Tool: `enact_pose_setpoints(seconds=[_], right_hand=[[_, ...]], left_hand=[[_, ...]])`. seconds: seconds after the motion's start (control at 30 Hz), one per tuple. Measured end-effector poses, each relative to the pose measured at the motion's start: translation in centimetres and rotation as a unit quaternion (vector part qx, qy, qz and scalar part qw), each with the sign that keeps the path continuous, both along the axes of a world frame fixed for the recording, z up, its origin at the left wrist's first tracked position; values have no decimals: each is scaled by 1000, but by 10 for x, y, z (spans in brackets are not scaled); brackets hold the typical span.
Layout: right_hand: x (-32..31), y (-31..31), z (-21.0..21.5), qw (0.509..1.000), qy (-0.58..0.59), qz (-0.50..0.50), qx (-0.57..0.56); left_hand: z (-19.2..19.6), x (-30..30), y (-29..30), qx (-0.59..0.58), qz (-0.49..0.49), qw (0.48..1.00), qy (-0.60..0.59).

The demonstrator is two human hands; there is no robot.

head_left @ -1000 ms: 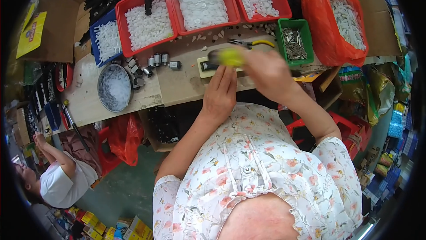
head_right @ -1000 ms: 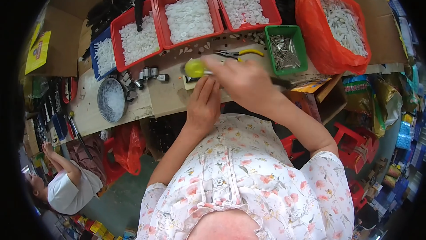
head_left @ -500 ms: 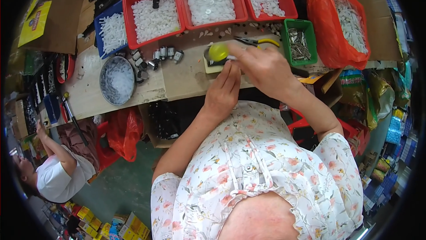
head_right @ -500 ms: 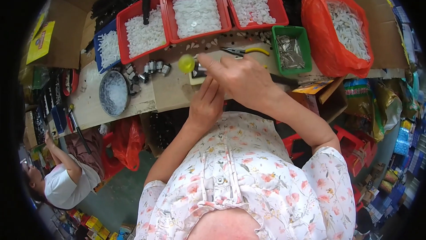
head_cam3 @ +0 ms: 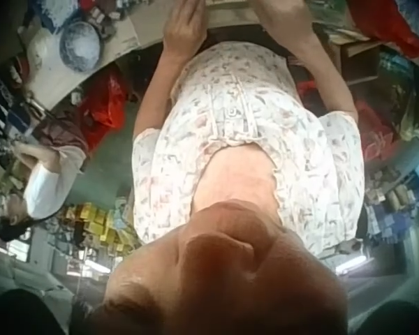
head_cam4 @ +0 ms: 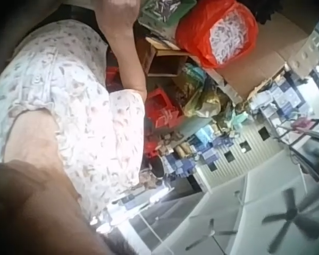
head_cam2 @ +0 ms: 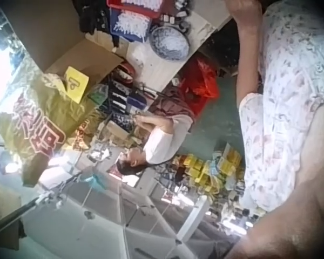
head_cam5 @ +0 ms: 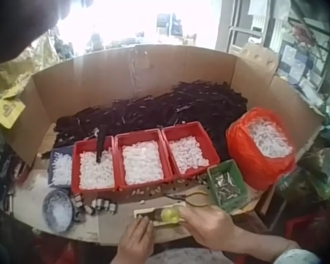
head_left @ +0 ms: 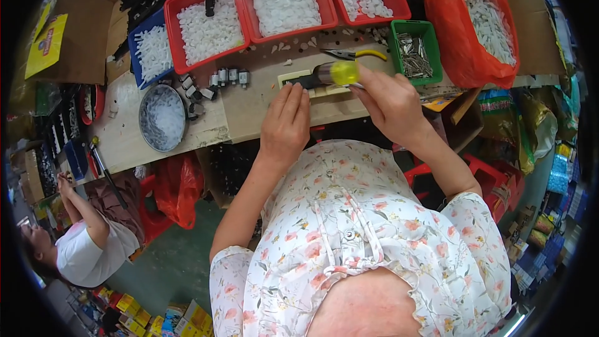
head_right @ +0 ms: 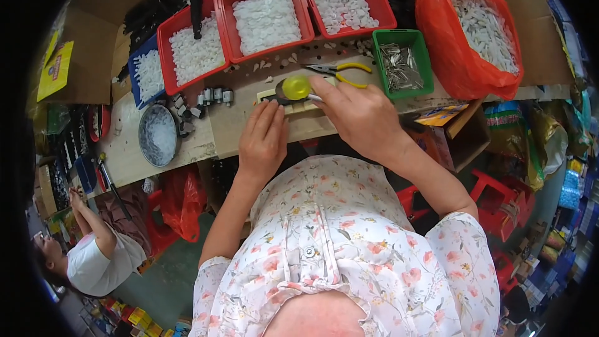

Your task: Assembling small mechanical or electrical parts into a housing using an assembly jig and tools at a workshop table.

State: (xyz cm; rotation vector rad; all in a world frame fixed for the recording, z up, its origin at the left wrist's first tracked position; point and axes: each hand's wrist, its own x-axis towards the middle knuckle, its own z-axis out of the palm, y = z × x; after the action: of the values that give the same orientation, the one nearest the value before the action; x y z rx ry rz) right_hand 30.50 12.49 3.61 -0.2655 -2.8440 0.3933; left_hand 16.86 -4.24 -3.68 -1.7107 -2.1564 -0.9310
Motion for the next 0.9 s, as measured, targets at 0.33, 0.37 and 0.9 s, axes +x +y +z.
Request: enact_pose_setpoints(seconds=[0.33,0.37,0.9], right_hand=[[28,23,6,989,116,-96,-6],[28,20,-5,994,16,-105,1],[-62,149,-33,972,-62,-110,196]], left_hand=[[-5,2,29,3,-44,999,26],[-8,2,29,17,-44,999,25],[15,-6,48,-22,-56,995,-81]])
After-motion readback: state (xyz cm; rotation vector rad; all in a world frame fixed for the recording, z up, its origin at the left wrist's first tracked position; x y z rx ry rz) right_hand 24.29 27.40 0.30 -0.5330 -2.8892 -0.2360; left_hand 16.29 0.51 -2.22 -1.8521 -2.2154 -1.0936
